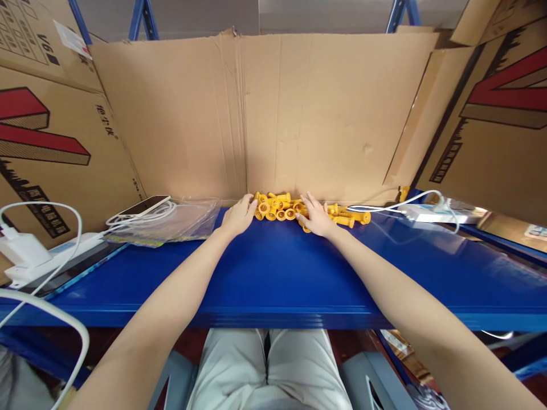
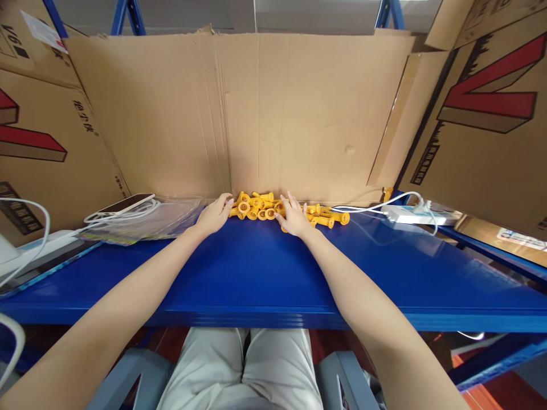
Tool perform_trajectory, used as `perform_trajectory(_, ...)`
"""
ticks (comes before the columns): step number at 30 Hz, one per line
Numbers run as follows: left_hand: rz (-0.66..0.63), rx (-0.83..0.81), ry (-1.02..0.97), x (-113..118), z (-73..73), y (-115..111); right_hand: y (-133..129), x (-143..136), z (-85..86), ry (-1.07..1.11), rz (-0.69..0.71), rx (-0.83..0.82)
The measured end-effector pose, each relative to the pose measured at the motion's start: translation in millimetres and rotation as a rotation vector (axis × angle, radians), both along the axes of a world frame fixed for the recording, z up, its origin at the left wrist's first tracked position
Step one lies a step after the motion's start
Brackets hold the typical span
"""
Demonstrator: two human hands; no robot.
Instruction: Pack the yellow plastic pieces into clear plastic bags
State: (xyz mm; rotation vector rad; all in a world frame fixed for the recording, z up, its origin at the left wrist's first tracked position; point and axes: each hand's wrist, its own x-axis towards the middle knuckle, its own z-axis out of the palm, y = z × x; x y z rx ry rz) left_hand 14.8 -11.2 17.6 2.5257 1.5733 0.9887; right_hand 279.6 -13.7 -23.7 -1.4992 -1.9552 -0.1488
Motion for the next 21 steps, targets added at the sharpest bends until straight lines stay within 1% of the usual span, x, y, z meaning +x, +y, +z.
perform_trajectory(3,0.026,-0.045,-0.019,-1,-7.8,10,-9,-6,7.3,-0.059,-0.034,-0.092)
perform_trajectory(6,0.096,-0.162,-0.061,0,-16.3,21,-20,-15,14.9,-0.107,-0.094,-0.191)
perform_trajectory(8,0.143,-0.268,-0.145,1,-20.3,29,-25,-19,17.9,-0.118,-0.119,-0.232)
perform_trajectory(10,0.155,-0.378,-0.273,3,-22.0,36,-27,-19,18.8,-0.117,-0.134,-0.265)
perform_trajectory(12,0.126,-0.465,-0.391,5,-21.4,42,-27,-18,18.7,-0.109,-0.134,-0.299)
perform_trajectory(15,0.061,-0.514,-0.476,10,-17.7,49,-26,-16,18.2,-0.104,-0.115,-0.325)
perform_trajectory(18,-0.014,-0.543,-0.469,16,-15.0,55,-25,-16,18.3,-0.108,-0.114,-0.318)
perform_trajectory(21,-0.089,-0.588,-0.398,21,-17.0,61,-26,-16,19.4,-0.103,-0.132,-0.321)
